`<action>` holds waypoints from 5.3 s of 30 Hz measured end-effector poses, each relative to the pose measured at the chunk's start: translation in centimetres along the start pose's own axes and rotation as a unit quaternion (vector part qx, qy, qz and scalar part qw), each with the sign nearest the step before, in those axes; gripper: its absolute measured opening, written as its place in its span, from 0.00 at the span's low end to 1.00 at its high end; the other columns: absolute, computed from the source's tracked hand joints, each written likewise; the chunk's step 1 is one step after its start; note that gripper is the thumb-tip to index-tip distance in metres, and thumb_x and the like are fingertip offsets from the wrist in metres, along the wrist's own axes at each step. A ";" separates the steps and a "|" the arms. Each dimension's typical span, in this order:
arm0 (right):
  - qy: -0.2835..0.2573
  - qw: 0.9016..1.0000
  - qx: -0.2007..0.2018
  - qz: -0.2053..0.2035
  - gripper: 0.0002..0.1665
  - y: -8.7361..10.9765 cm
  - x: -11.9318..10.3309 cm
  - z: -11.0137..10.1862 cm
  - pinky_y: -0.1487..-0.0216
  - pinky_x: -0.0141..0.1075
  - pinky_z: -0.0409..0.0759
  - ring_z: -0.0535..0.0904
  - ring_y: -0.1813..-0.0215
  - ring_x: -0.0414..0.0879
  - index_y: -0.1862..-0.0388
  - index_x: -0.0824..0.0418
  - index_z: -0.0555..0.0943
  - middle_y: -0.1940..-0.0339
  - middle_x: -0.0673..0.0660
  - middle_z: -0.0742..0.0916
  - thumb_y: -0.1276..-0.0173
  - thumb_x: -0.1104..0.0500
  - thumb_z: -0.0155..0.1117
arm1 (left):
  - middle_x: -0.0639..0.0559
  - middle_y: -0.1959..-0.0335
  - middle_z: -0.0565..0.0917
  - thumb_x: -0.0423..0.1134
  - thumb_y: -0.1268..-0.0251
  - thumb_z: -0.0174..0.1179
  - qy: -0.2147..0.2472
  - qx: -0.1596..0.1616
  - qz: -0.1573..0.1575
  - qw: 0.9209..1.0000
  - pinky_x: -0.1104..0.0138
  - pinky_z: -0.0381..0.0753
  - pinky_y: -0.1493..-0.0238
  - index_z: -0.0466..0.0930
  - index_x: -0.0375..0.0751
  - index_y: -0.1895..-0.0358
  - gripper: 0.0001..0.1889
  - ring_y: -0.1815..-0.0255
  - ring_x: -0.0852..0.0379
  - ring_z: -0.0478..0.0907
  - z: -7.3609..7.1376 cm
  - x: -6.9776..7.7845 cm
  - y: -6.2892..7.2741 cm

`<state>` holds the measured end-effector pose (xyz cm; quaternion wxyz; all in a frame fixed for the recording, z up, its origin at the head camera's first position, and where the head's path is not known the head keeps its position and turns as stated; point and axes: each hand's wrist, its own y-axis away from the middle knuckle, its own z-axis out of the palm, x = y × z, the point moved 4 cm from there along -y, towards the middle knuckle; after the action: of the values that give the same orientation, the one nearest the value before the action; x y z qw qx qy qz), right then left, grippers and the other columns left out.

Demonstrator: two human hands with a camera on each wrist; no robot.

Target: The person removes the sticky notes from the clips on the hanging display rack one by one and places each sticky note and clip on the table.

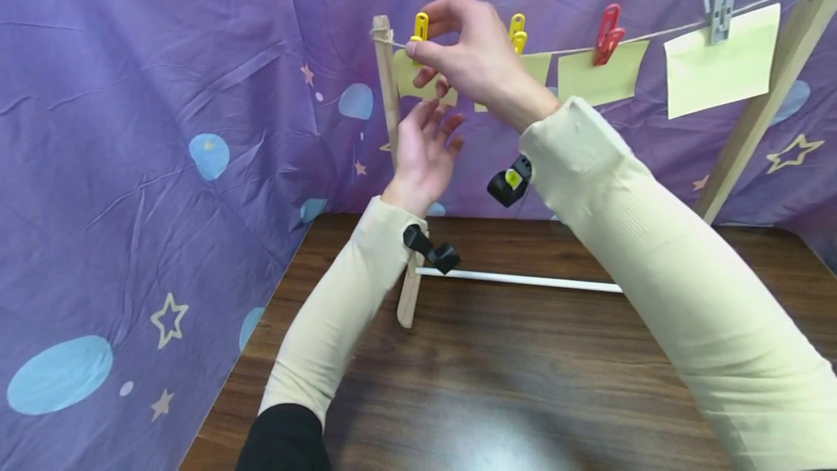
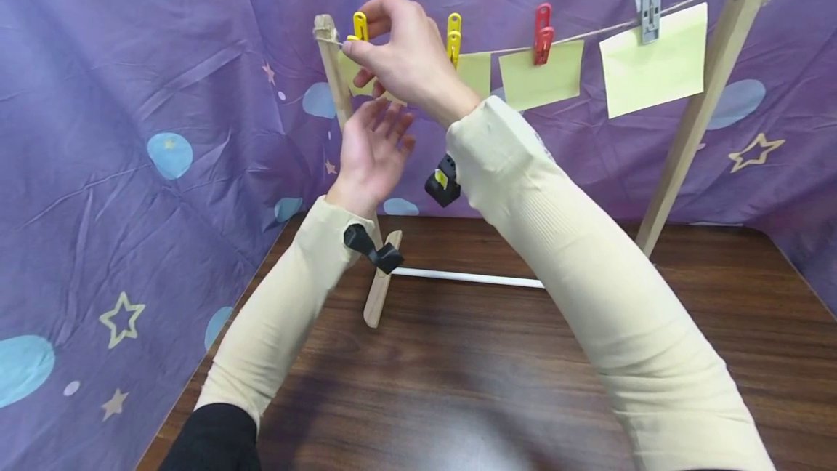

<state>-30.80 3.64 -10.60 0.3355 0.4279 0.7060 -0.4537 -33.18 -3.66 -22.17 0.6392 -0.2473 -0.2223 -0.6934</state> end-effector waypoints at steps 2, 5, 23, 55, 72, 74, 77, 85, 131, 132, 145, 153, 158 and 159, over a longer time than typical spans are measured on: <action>-0.004 1.000 0.000 -0.001 0.28 -0.1 0.0 0.1 0.72 0.31 0.82 0.85 0.70 0.41 0.37 0.61 0.70 0.44 0.56 0.82 0.34 0.58 0.65 | 0.57 0.70 0.74 0.41 0.29 0.47 0.006 0.001 0.003 1.000 0.72 0.66 0.71 0.71 0.47 0.70 0.09 0.69 0.60 0.73 0.0 0.0 -0.1; -0.005 1.000 0.002 0.001 0.26 -0.1 0.0 0.1 0.73 0.31 0.82 0.85 0.71 0.42 0.39 0.61 0.71 0.47 0.55 0.82 0.34 0.57 0.65 | 0.56 0.68 0.73 0.41 0.30 0.48 0.012 0.001 0.005 1.000 0.73 0.66 0.71 0.70 0.46 0.68 0.07 0.69 0.60 0.72 0.0 0.1 0.0; 0.033 0.998 0.054 0.005 0.21 0.1 -0.6 -0.6 0.81 0.28 0.70 0.78 0.80 0.40 0.50 0.60 0.80 0.58 0.51 0.84 0.38 0.52 0.70 | 0.56 0.78 0.69 0.37 0.30 0.56 0.020 0.030 0.056 0.998 0.73 0.62 0.75 0.70 0.50 0.76 0.13 0.77 0.62 0.67 -0.2 0.3 0.3; 0.153 0.975 0.127 -0.096 0.14 0.3 -1.4 -0.3 0.74 0.29 0.78 0.77 0.80 0.35 0.55 0.62 0.77 0.60 0.47 0.82 0.30 0.52 0.61 | 0.56 0.80 0.68 0.38 0.31 0.56 0.016 0.015 0.045 0.999 0.73 0.62 0.78 0.71 0.48 0.77 0.13 0.80 0.62 0.65 0.5 0.6 0.8; 0.125 0.970 0.167 -0.128 0.05 0.5 -1.9 -0.8 0.78 0.29 0.74 0.75 0.82 0.35 0.65 0.56 0.78 0.68 0.43 0.79 0.31 0.56 0.62 | 0.57 0.83 0.68 0.38 0.29 0.54 0.015 -0.009 0.043 0.999 0.74 0.63 0.78 0.74 0.50 0.75 0.12 0.82 0.63 0.65 0.9 0.4 1.2; 0.116 0.970 0.173 -0.130 0.05 0.5 -2.0 -0.9 0.79 0.30 0.72 0.76 0.83 0.37 0.65 0.56 0.78 0.69 0.41 0.79 0.31 0.56 0.62 | 0.57 0.83 0.68 0.38 0.29 0.54 0.014 -0.011 0.044 0.999 0.74 0.63 0.78 0.74 0.50 0.74 0.11 0.82 0.63 0.65 0.9 0.3 1.3; 0.109 0.968 0.180 -0.137 0.05 0.7 -2.2 -1.1 0.79 0.32 0.71 0.76 0.83 0.38 0.66 0.55 0.79 0.70 0.42 0.80 0.32 0.56 0.62 | 0.57 0.83 0.68 0.37 0.29 0.54 0.016 -0.012 0.044 0.999 0.74 0.63 0.78 0.75 0.49 0.73 0.11 0.82 0.64 0.65 0.9 0.3 1.3; 0.084 0.968 0.186 -0.149 0.04 1.0 -2.5 -1.4 0.80 0.32 0.72 0.75 0.84 0.38 0.69 0.52 0.78 0.68 0.46 0.82 0.32 0.57 0.63 | 0.58 0.83 0.68 0.37 0.28 0.53 0.012 -0.018 0.047 0.999 0.75 0.64 0.79 0.75 0.49 0.70 0.09 0.82 0.64 0.64 1.0 0.2 1.6; -0.157 0.932 0.197 -0.262 0.04 7.4 -2.0 -4.2 0.88 0.31 0.62 0.67 0.91 0.42 0.64 0.63 0.80 0.74 0.53 0.84 0.37 0.68 0.66 | 0.59 0.74 0.71 0.38 0.25 0.46 -0.046 -0.095 0.033 0.994 0.75 0.65 0.74 0.73 0.50 0.62 0.06 0.83 0.65 0.64 0.7 -0.1 6.5; -0.153 0.928 0.200 -0.274 0.04 7.6 -1.9 -4.3 0.89 0.31 0.63 0.67 0.92 0.42 0.64 0.62 0.80 0.75 0.53 0.85 0.37 0.68 0.65 | 0.59 0.74 0.72 0.38 0.25 0.46 -0.049 -0.093 0.032 0.994 0.75 0.65 0.74 0.73 0.50 0.61 0.06 0.83 0.66 0.64 0.7 0.0 6.7; -0.120 0.894 0.221 -0.371 0.06 10.0 -1.3 -5.4 0.90 0.31 0.65 0.68 0.92 0.41 0.61 0.59 0.81 0.71 0.59 0.86 0.36 0.67 0.64 | 0.58 0.73 0.73 0.36 0.29 0.50 -0.085 -0.065 0.056 0.993 0.73 0.65 0.74 0.73 0.48 0.62 0.03 0.84 0.64 0.63 -0.1 -0.3 8.8; -0.149 0.892 0.245 -0.351 0.05 11.4 0.1 -6.5 0.87 0.29 0.65 0.67 0.90 0.39 0.62 0.65 0.81 0.70 0.60 0.85 0.38 0.69 0.65 | 0.56 0.73 0.73 0.36 0.29 0.50 -0.089 -0.064 0.094 0.989 0.73 0.67 0.75 0.72 0.46 0.62 0.03 0.85 0.65 0.64 -1.3 -0.2 9.4; -0.179 0.886 0.252 -0.346 0.06 12.2 0.8 -7.0 0.88 0.29 0.64 0.67 0.91 0.40 0.63 0.70 0.81 0.69 0.61 0.84 0.40 0.70 0.66 | 0.56 0.73 0.74 0.35 0.28 0.49 -0.104 -0.069 0.112 0.986 0.73 0.67 0.75 0.72 0.46 0.61 0.03 0.86 0.65 0.64 -2.0 -0.3 9.5; -0.184 0.885 0.252 -0.345 0.06 12.4 0.9 -7.0 0.89 0.29 0.64 0.67 0.91 0.39 0.63 0.71 0.80 0.69 0.61 0.84 0.40 0.71 0.66 | 0.56 0.73 0.74 0.35 0.28 0.48 -0.106 -0.070 0.112 0.986 0.73 0.67 0.74 0.72 0.46 0.62 0.03 0.86 0.65 0.64 -2.1 -0.3 9.6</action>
<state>-20.54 13.17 -13.25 0.1621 0.1369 0.5964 -0.7741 -23.73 -5.55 -24.08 0.6666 -0.3868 -0.2103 -0.6015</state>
